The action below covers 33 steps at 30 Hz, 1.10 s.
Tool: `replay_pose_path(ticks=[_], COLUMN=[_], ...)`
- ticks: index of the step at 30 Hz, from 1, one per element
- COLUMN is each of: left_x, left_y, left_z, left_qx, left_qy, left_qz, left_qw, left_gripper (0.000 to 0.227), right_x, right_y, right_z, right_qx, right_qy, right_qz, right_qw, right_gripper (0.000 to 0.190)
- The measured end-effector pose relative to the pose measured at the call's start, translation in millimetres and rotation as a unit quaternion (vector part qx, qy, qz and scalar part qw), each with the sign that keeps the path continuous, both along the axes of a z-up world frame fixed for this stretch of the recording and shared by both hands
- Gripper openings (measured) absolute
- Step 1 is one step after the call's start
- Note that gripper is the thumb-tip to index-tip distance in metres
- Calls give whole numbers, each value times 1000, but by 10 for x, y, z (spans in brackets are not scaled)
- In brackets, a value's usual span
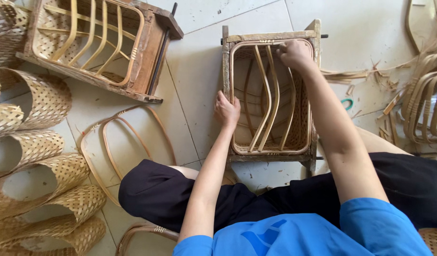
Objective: The person sits on the floor and assembles a rectangular woven basket by inserting thin bamboo strips into a wooden mold. They use a hammer to tap the strips into place, adjust the frame, and remove the finished basket from the mold.
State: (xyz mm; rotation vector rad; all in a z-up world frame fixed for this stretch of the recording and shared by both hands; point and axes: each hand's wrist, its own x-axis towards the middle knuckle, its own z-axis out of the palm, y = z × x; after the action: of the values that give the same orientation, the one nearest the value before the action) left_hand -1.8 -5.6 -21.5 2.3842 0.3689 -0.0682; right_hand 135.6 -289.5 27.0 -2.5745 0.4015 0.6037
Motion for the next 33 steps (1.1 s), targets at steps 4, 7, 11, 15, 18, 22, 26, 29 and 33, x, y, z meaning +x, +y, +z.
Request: replay_pose_path(ticks=[4,7,11,15,18,22,26,29,33], left_x=[21,24,1,93,-182,155,4,47,18], left_y=[6,3,-17,17,-10,-9,-18,-12,20], left_z=[70,109,102,-23,-187,-125,-7,106,103], left_qx=[24,27,-30,1,-25,-47,32,43,4], left_qy=[-57,-25,34,-3,-40,-12,13,4,-14], left_qz=[4,11,11,1,1,15,11,14,9], left_qw=[998,999,999,1000,999,999,999,999,1000], left_gripper=[62,61,63,64,70,71,66,59,60], right_x=[93,-21,-313,-152,-298,128,107,158,-7], right_y=[74,201,279,445,478,478,387,396,521], right_z=[99,151,338,554,419,246,-95,-117,-5], right_qx=[-131,-125,-124,1,-66,-55,-25,-38,-69], right_qy=[-112,-135,-114,-170,-276,-141,-45,-122,-65], right_qz=[94,52,46,5,105,58,52,79,66], right_qw=[981,981,985,985,953,987,997,989,993], right_gripper=[30,25,19,27,20,19,29,30,24])
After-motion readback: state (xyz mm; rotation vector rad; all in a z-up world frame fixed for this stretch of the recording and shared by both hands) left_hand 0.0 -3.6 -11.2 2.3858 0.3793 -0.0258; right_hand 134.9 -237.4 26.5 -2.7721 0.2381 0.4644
